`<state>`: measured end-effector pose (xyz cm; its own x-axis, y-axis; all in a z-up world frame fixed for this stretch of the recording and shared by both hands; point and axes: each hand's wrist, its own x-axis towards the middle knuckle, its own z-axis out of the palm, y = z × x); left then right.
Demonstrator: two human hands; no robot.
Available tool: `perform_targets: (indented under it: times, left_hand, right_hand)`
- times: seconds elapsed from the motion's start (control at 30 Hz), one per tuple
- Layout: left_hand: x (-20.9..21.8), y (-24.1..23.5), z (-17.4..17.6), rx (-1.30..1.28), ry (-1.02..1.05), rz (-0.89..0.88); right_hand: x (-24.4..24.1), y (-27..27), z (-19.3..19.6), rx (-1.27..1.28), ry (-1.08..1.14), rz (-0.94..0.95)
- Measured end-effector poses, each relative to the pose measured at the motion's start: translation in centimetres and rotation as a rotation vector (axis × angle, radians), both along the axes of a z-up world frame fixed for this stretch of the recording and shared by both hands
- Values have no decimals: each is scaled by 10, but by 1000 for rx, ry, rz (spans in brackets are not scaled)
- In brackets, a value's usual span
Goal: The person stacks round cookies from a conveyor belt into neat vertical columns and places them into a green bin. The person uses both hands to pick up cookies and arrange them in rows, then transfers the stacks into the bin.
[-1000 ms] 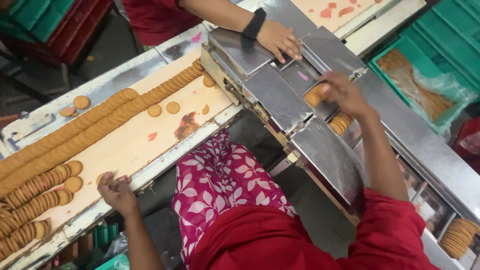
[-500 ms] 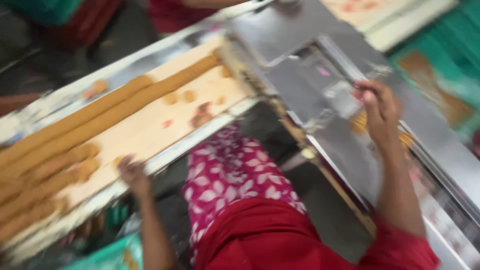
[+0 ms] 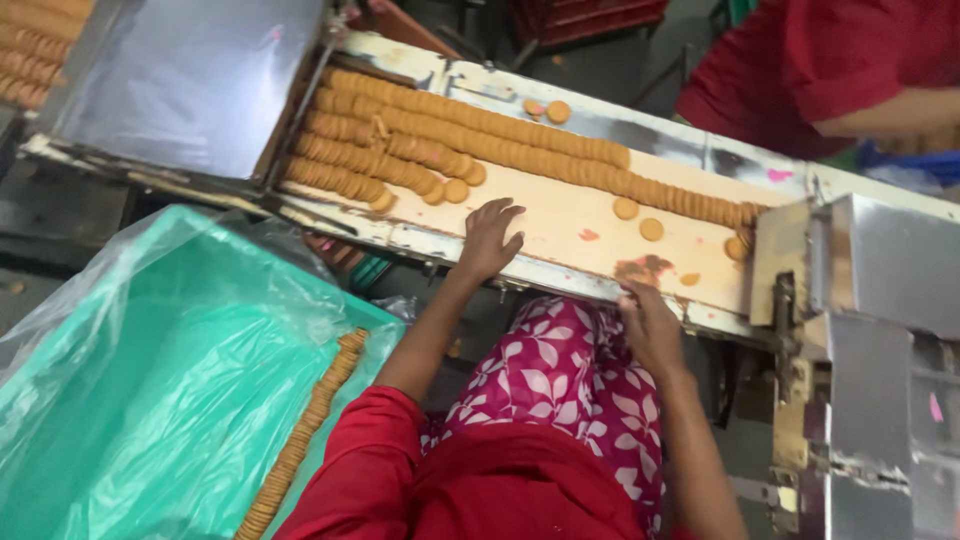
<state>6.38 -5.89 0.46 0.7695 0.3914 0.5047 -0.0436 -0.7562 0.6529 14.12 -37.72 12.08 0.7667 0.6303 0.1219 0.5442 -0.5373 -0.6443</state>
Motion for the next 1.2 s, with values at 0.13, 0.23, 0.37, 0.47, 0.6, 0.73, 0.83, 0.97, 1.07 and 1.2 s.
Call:
perform_targets:
  times: [0.13, 0.23, 0.37, 0.47, 0.6, 0.73, 0.83, 0.97, 1.07, 1.2]
  left_hand:
    - [-35, 11, -13, -20, 70, 75]
    - [-71, 33, -26, -45, 103, 167]
    - [-107, 73, -26, -75, 106, 291]
    - [-112, 97, -13, -6, 154, 357]
    - [-87, 115, 7, 140, 253, 479]
    - [-52, 127, 16, 208, 433, 421]
    - [-38, 129, 14, 236, 501, 427]
    - [-38, 135, 12, 267, 400, 491]
    - [-41, 145, 15, 308, 320, 529]
    - [-40, 144, 26, 331, 419, 468]
  right_hand:
    - [25, 56, -61, -183, -51, 98]
    - [30, 76, -103, -405, -234, 117]
    - [25, 73, -134, -469, -300, 87]
    - [24, 69, -138, -466, -303, 90]
    - [25, 70, -134, -478, -306, 83]
    - [23, 73, -133, -505, -270, 88]
    - [23, 74, -131, -521, -274, 86]
    - [22, 73, -129, -515, -300, 82]
    - [22, 73, -130, -514, -312, 84]
    - [22, 75, -130, -517, -315, 76]
